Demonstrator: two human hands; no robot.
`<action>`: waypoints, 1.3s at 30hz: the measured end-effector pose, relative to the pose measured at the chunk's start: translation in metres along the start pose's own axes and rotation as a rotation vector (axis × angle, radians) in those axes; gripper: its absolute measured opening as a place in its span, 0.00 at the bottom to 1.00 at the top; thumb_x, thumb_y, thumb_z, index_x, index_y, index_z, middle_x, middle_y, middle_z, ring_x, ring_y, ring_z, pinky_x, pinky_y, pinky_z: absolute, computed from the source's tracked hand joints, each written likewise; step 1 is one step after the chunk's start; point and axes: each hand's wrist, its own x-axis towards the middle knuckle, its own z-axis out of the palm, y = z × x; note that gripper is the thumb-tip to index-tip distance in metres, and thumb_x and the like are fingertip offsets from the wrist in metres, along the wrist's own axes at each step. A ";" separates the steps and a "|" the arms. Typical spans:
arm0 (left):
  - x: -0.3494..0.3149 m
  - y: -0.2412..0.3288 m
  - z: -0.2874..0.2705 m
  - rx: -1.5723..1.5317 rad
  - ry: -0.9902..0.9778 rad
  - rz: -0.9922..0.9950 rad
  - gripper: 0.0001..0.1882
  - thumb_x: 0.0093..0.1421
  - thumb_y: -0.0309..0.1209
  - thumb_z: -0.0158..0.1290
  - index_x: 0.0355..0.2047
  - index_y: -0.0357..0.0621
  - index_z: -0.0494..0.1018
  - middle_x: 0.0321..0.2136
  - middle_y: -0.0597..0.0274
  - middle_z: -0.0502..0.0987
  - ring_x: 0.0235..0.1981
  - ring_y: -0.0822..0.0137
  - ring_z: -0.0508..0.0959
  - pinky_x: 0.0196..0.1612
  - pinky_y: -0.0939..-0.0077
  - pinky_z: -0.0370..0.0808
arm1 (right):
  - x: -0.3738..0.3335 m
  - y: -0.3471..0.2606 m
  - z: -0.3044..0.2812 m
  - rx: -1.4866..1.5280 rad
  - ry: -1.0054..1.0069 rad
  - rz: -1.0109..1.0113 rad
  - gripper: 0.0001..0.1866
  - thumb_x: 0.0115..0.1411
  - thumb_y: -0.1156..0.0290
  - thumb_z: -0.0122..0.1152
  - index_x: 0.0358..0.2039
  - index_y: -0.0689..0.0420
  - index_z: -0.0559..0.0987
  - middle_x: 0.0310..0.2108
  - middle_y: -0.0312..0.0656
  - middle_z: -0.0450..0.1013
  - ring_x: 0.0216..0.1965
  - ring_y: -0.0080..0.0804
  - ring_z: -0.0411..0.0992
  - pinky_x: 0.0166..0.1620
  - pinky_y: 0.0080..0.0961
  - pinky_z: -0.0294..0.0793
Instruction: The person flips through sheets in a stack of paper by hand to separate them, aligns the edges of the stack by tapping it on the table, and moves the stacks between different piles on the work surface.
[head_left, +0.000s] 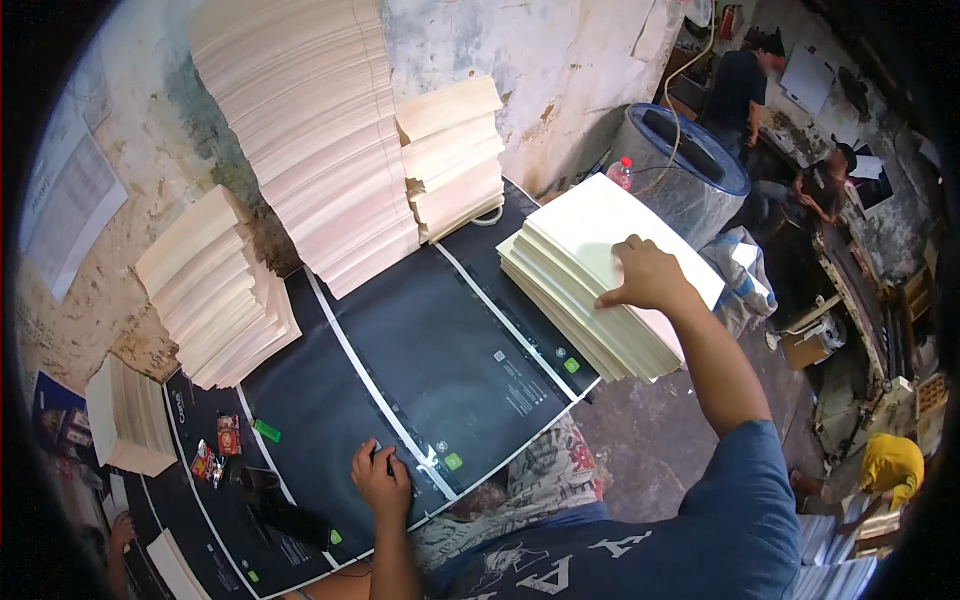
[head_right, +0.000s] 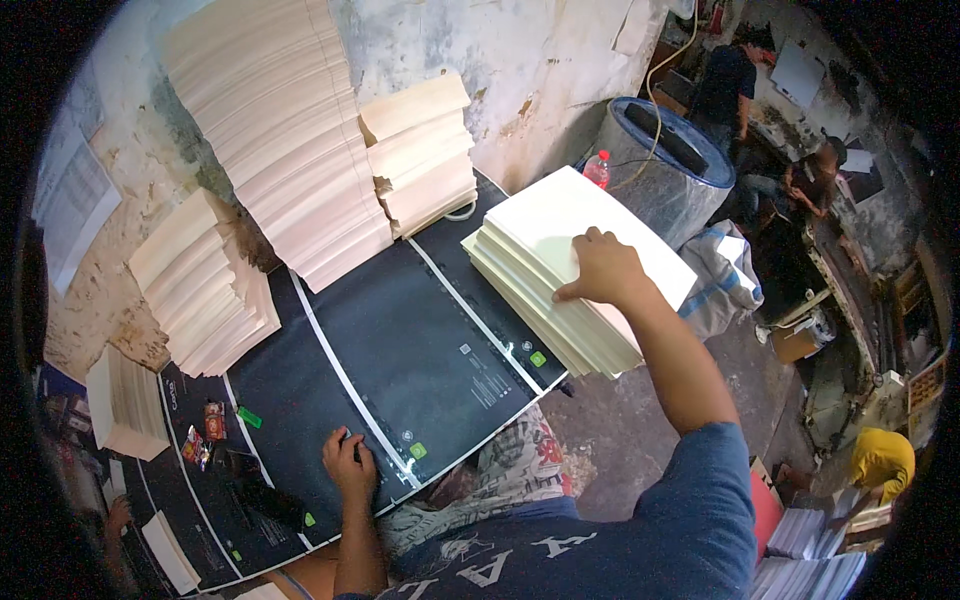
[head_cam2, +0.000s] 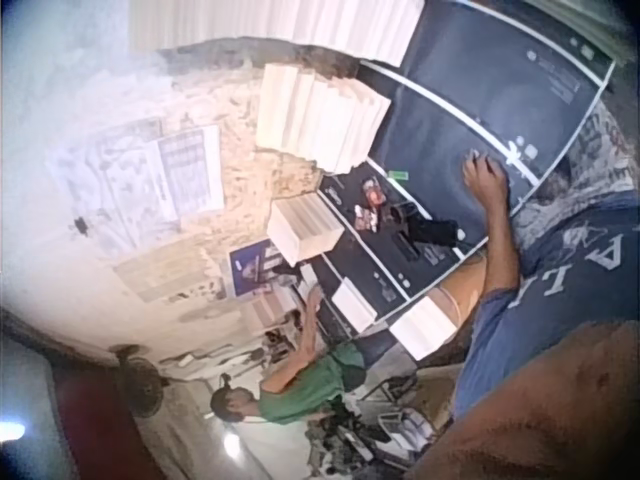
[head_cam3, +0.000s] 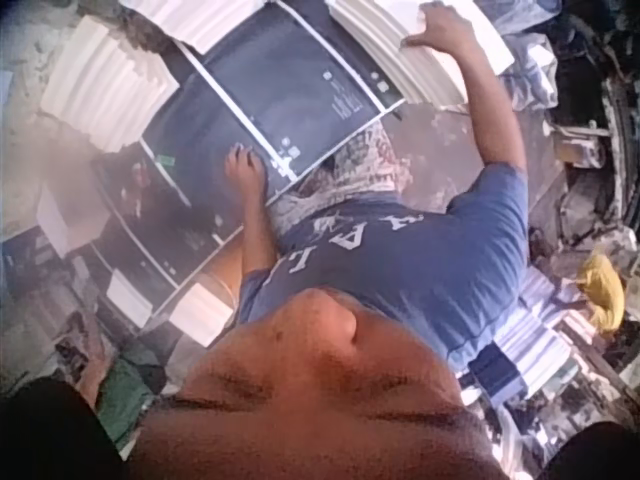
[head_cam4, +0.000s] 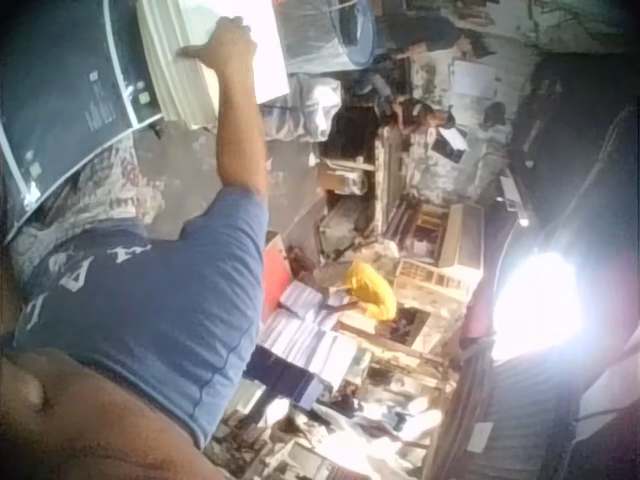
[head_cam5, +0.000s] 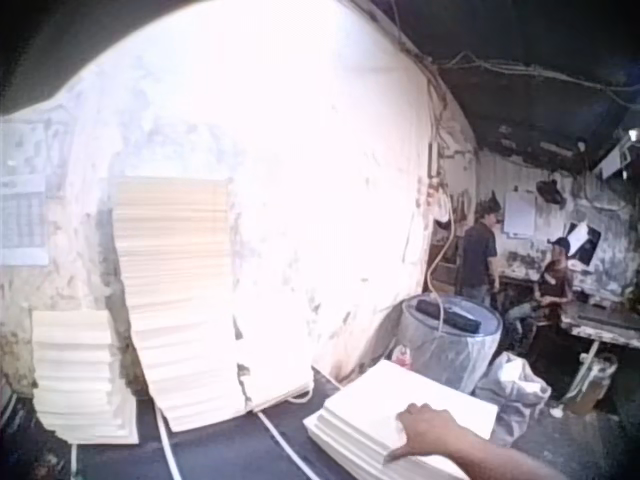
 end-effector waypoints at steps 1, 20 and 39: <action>0.000 0.001 -0.001 0.005 -0.006 -0.004 0.09 0.53 0.28 0.54 0.36 0.45 0.77 0.49 0.52 0.73 0.54 0.47 0.70 0.55 0.53 0.64 | 0.004 -0.001 -0.004 -0.025 -0.054 0.010 0.44 0.35 0.40 0.74 0.45 0.62 0.77 0.47 0.52 0.70 0.50 0.46 0.70 0.51 0.41 0.72; 0.007 0.015 -0.013 0.010 -0.072 -0.095 0.10 0.53 0.26 0.54 0.36 0.42 0.78 0.50 0.48 0.72 0.53 0.46 0.70 0.56 0.52 0.64 | 0.165 -0.024 0.028 0.207 -0.082 -0.536 0.31 0.49 0.48 0.65 0.48 0.57 0.79 0.45 0.51 0.76 0.50 0.49 0.72 0.56 0.38 0.67; 0.003 0.008 -0.013 -0.043 -0.007 -0.065 0.09 0.53 0.28 0.55 0.35 0.44 0.78 0.48 0.51 0.73 0.53 0.49 0.70 0.55 0.55 0.63 | 0.134 -0.035 0.007 -0.024 0.482 -0.319 0.22 0.48 0.63 0.64 0.43 0.60 0.76 0.42 0.57 0.73 0.49 0.51 0.71 0.52 0.43 0.71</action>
